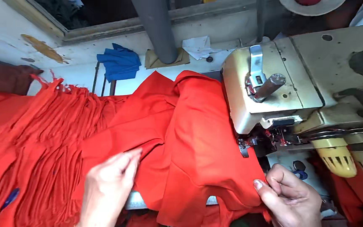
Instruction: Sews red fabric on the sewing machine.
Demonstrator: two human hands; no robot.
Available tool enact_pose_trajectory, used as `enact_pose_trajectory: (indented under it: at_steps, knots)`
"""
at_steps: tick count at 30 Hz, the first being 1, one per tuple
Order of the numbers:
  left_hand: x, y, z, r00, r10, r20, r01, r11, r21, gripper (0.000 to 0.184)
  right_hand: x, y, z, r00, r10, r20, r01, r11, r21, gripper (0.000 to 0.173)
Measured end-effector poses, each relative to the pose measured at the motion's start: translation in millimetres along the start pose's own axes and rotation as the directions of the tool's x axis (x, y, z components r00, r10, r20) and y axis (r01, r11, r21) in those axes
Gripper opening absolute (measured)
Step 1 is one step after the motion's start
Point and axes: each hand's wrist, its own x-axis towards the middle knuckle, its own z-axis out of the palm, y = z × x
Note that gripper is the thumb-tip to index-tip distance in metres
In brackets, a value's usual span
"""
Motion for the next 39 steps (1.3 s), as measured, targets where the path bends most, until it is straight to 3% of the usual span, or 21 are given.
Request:
enact_pose_trajectory:
  at_steps: [2, 3, 6, 8, 13, 16, 17, 22, 23, 24, 26, 28, 31, 33, 35, 37, 38, 39]
  knots:
    - [-25, -17, 14, 0.987, -0.041, 0.158, 0.033, 0.998, 0.053, 0.029, 1, 11, -2, 0.998, -0.057, 0.012, 0.057, 0.998, 0.042, 0.022]
    - [-37, -24, 29, 0.987, -0.018, 0.158, 0.005, 0.996, 0.084, 0.028, 2, 15, -2, 0.997, -0.077, 0.011, 0.077, 0.995, 0.058, 0.022]
    - [-57, -44, 72, 0.981, 0.169, -0.09, -0.155, 0.976, 0.151, 0.023, 3, 17, 0, 0.997, -0.077, -0.016, 0.078, 0.996, 0.053, 0.022]
    - [-54, -47, 70, 0.969, 0.179, -0.17, -0.163, 0.981, 0.104, 0.025, 3, 16, 0, 0.997, -0.07, -0.031, 0.072, 0.996, 0.048, 0.022]
    - [-16, -59, -26, 0.912, 0.173, -0.372, -0.144, 0.984, 0.104, 0.03, -10, 8, -6, 0.979, -0.14, 0.148, 0.137, 0.99, 0.029, 0.022]
    - [24, -12, -74, 0.891, 0.03, -0.453, 0.002, 0.998, 0.068, 0.024, -26, 0, 1, 0.969, -0.083, 0.231, 0.078, 0.996, 0.033, 0.024]
    - [37, -5, -81, 0.9, 0.016, -0.436, 0.005, 0.999, 0.047, 0.025, -28, 1, 4, 0.969, -0.063, 0.237, 0.053, 0.997, 0.048, 0.026]
    - [126, -78, -65, 0.865, 0.32, -0.386, -0.251, 0.943, 0.219, 0.031, -32, 3, 10, 0.957, 0.119, 0.265, -0.146, 0.985, 0.087, 0.023]
    - [146, -79, -54, 0.843, 0.379, -0.381, -0.304, 0.921, 0.244, 0.03, -33, 3, 10, 0.951, 0.161, 0.265, -0.19, 0.978, 0.089, 0.024]
    - [158, -67, -45, 0.866, 0.362, -0.345, -0.293, 0.926, 0.238, 0.03, -35, 4, 11, 0.943, 0.207, 0.261, -0.239, 0.966, 0.097, 0.027]
    - [157, -22, -32, 0.969, 0.169, -0.183, -0.151, 0.983, 0.106, 0.03, -37, 6, 10, 0.925, 0.28, 0.256, -0.317, 0.941, 0.119, 0.035]
    - [144, -2, -18, 0.987, 0.06, -0.15, -0.059, 0.998, 0.012, 0.032, -36, 8, 6, 0.913, 0.313, 0.262, -0.354, 0.927, 0.125, 0.038]
    - [109, -1, 3, 0.952, 0.156, -0.264, -0.205, 0.963, -0.172, 0.029, -29, 9, -1, 0.926, 0.25, 0.284, -0.305, 0.937, 0.17, 0.036]
    - [89, 0, 14, 0.952, 0.18, -0.249, -0.265, 0.89, -0.372, 0.024, -24, 9, -4, 0.931, 0.211, 0.296, -0.275, 0.941, 0.194, 0.033]
    - [78, -4, 24, 0.976, 0.201, -0.089, -0.214, 0.781, -0.587, 0.032, -22, 10, -6, 0.92, 0.18, 0.348, -0.266, 0.939, 0.217, 0.026]
    - [71, -7, 33, 0.974, 0.192, 0.123, -0.051, 0.708, -0.704, 0.047, -23, 15, -9, 0.901, 0.123, 0.417, -0.227, 0.951, 0.21, 0.009]
    - [69, -9, 39, 0.969, 0.16, 0.189, 0.022, 0.706, -0.708, 0.045, -25, 20, -11, 0.89, 0.104, 0.443, -0.2, 0.964, 0.174, 0.005]
    - [68, -11, 48, 0.966, 0.128, 0.224, 0.067, 0.713, -0.698, 0.034, -28, 23, -13, 0.878, 0.099, 0.468, -0.178, 0.976, 0.127, 0.011]
